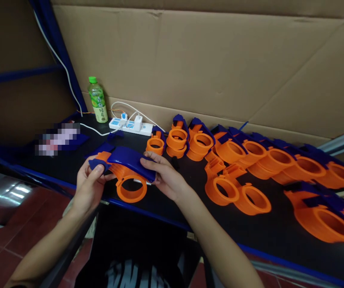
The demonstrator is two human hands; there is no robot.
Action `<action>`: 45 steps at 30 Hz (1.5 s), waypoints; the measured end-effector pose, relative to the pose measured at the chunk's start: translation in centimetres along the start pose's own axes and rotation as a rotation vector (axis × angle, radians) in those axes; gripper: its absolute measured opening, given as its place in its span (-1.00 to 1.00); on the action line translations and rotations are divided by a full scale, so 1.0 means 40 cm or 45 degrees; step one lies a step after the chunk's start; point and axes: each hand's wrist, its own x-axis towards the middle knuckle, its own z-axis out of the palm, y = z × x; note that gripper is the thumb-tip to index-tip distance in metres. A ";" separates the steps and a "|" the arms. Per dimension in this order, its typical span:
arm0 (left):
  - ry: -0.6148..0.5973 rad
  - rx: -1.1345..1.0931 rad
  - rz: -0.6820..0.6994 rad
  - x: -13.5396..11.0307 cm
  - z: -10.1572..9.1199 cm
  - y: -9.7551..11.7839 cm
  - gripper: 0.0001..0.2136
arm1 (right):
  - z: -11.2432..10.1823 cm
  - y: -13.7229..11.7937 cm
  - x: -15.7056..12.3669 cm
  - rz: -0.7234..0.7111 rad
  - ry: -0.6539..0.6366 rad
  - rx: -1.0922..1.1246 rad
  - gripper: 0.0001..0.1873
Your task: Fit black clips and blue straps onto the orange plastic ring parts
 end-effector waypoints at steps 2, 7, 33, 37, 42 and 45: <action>-0.003 -0.006 -0.011 -0.001 0.000 0.000 -0.55 | -0.007 -0.003 0.000 0.008 -0.031 -0.024 -0.61; -0.042 -0.019 0.009 0.001 -0.002 0.008 -0.57 | -0.012 -0.047 -0.003 -0.132 -0.018 -0.157 -0.62; 0.008 0.100 0.434 -0.025 0.003 -0.028 -0.53 | 0.100 -0.014 -0.046 -1.817 0.254 -2.448 -0.60; 0.041 0.123 0.457 -0.033 0.008 -0.029 -0.52 | 0.120 -0.003 -0.037 -1.788 0.219 -2.541 -0.65; 0.010 0.111 0.419 -0.038 0.002 -0.030 -0.54 | 0.129 0.002 -0.032 -1.761 0.212 -2.536 -0.64; 0.006 0.073 0.374 -0.036 -0.005 -0.036 -0.54 | 0.132 0.000 -0.034 -1.701 0.186 -2.542 -0.65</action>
